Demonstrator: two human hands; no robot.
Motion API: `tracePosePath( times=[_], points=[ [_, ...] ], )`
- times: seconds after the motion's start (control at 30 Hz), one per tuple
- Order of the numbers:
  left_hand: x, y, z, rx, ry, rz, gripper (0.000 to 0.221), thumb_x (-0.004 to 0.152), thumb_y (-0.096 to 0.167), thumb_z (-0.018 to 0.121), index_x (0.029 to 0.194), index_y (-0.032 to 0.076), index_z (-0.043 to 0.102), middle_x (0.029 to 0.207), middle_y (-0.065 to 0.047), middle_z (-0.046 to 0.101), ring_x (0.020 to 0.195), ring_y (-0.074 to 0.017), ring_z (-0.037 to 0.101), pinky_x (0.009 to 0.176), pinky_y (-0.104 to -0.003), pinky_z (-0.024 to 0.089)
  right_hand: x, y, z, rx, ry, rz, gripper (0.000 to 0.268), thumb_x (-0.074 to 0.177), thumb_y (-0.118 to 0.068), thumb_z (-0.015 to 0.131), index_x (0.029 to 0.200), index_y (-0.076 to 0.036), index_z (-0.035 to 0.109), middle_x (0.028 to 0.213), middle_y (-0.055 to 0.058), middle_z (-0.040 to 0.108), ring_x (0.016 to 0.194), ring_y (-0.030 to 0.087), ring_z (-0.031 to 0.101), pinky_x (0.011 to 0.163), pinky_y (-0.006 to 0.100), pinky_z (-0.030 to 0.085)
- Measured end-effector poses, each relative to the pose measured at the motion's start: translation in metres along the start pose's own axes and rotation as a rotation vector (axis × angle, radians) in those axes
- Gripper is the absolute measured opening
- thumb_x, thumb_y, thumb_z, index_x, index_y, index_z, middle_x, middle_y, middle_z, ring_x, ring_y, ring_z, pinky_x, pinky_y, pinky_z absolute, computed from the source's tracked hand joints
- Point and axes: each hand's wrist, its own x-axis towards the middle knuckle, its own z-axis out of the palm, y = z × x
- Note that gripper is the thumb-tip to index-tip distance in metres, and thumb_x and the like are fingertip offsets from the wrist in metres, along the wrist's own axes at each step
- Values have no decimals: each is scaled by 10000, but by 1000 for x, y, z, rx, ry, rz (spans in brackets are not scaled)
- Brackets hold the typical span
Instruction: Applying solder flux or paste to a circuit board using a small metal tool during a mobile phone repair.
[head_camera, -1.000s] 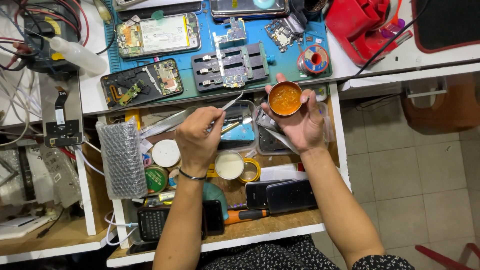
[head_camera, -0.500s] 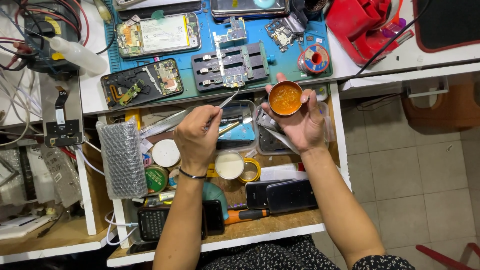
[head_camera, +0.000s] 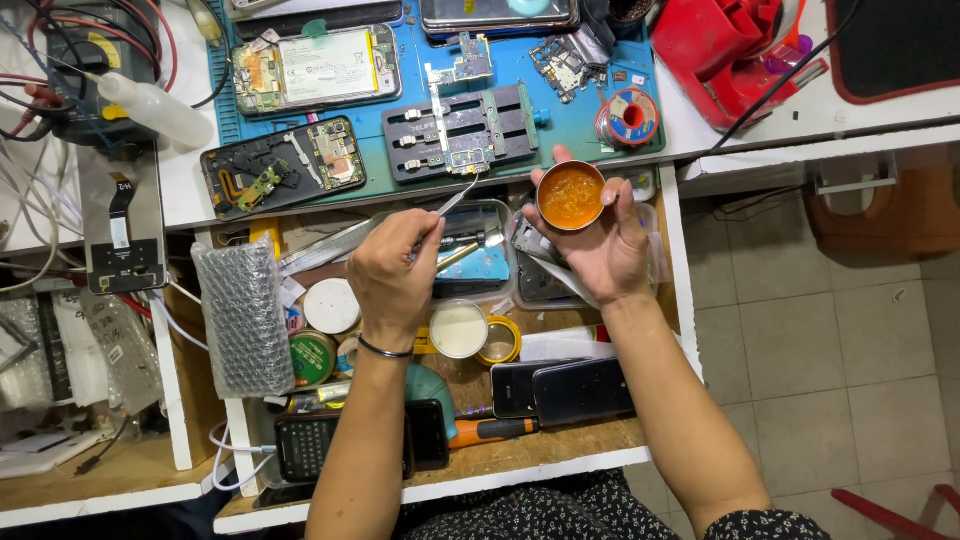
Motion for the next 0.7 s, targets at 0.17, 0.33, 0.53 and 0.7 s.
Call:
tracePosePath(
  times=[0.17, 0.33, 0.53, 0.7],
  points=[
    [0, -2, 1, -6, 13, 5, 66, 943, 56, 772, 907, 108, 789, 852, -48, 766, 783, -220, 749, 613, -260, 583, 0, 0, 0, -1, 0, 2, 274, 1017, -431, 572, 892, -188, 545, 1660, 163, 320, 1471, 474, 392, 1105, 711, 457],
    [1, -1, 1, -3, 44, 23, 72, 945, 47, 767, 902, 102, 785, 857, -44, 768, 781, -205, 744, 628, -262, 581, 0, 0, -1, 8, -4, 2, 270, 1018, -429, 571, 892, -191, 554, 1660, 165, 317, 1470, 478, 390, 1102, 716, 457],
    [2, 1, -1, 65, 160, 125, 81, 948, 47, 785, 893, 107, 783, 901, -18, 770, 815, -202, 744, 660, -275, 584, 0, 0, -2, 8, -7, 1, 272, 1021, -424, 568, 898, -182, 545, 1660, 169, 314, 1470, 478, 389, 1106, 719, 450],
    [3, -3, -3, 3, 446, 347, 119, 871, -43, 841, 942, 49, 814, 946, -107, 777, 771, -233, 700, 668, -314, 562, 1, 0, -2, -1, -9, -3, 276, 1018, -433, 569, 893, -189, 546, 1654, 171, 324, 1457, 478, 407, 1097, 717, 458]
  ],
)
